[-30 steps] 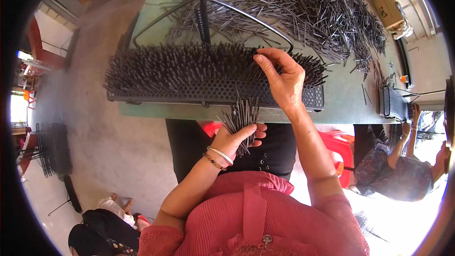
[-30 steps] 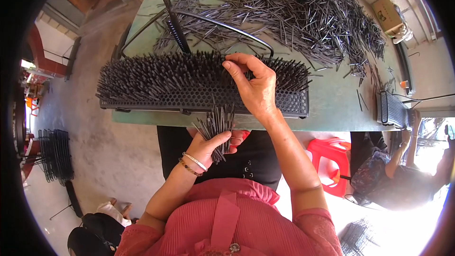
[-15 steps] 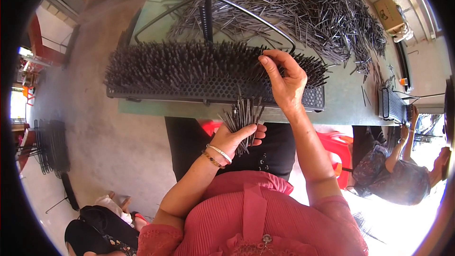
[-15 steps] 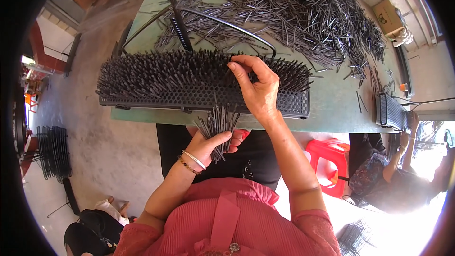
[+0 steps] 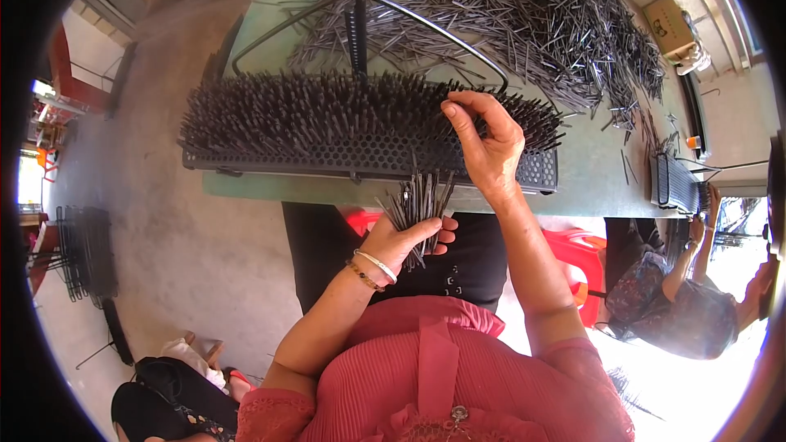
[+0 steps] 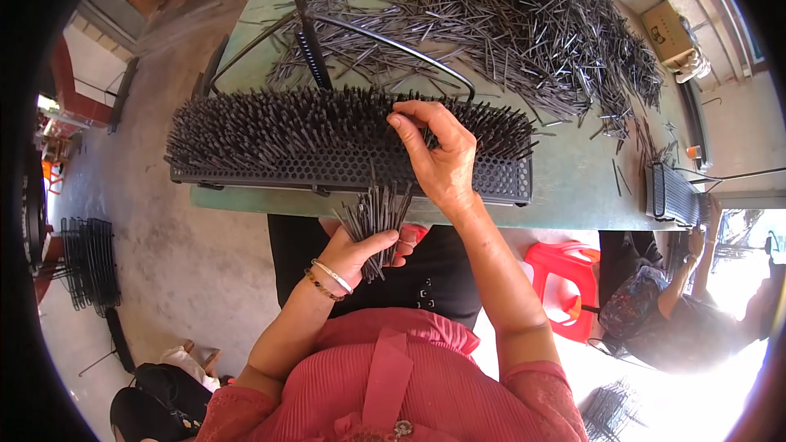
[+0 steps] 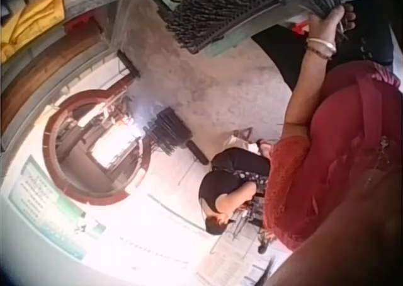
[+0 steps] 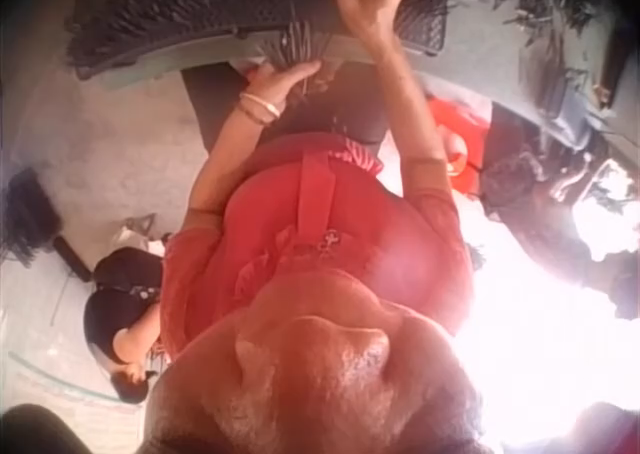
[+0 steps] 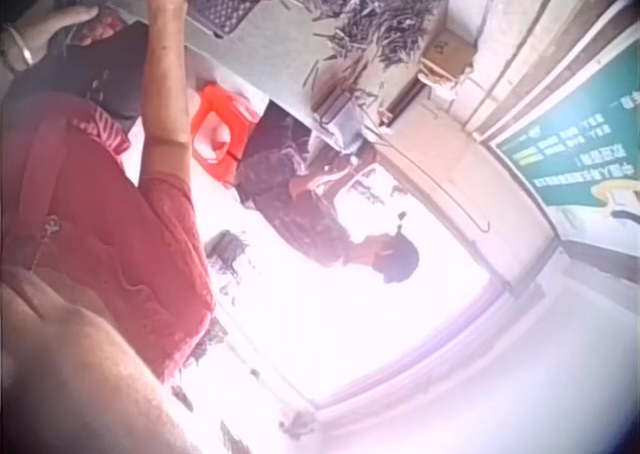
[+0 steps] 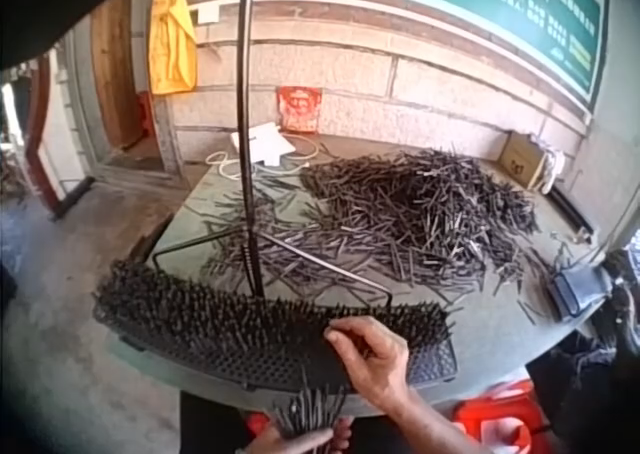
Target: Manually inserting bundles of metal wire bristles into the holes of a brush frame.
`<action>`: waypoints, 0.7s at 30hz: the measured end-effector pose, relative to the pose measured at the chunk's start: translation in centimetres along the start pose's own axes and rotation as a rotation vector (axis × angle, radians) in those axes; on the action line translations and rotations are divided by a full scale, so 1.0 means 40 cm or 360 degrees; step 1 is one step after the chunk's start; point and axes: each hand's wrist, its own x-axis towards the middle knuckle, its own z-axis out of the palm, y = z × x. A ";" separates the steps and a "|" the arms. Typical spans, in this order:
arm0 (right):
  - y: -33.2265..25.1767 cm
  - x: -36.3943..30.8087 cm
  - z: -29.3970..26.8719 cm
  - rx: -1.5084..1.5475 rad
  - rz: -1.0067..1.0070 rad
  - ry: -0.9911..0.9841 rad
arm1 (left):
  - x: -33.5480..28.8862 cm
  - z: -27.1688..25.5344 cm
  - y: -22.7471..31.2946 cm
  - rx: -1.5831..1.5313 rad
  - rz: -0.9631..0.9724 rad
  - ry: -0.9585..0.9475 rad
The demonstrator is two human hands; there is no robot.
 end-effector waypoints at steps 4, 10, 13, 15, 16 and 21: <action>0.013 -0.005 0.004 0.0053 0.0008 0.0047 | 0.005 -0.006 -0.008 0.0027 0.0013 -0.0017; 0.017 -0.011 0.001 0.0006 0.0013 0.0054 | -0.004 0.001 0.004 0.0006 -0.0034 0.0059; 0.013 -0.010 0.006 -0.0006 -0.0011 0.0047 | -0.006 -0.003 0.001 -0.0013 -0.0045 0.0069; 0.012 -0.010 0.009 0.0003 -0.0012 0.0046 | -0.004 -0.001 -0.002 -0.0030 -0.0055 0.0072; 0.011 -0.008 0.010 0.0010 -0.0015 0.0053 | -0.003 -0.001 -0.003 -0.0042 -0.0065 0.0071; 0.017 -0.007 0.015 -0.0019 -0.0032 0.0049 | -0.004 -0.002 -0.001 -0.0053 -0.0047 0.0068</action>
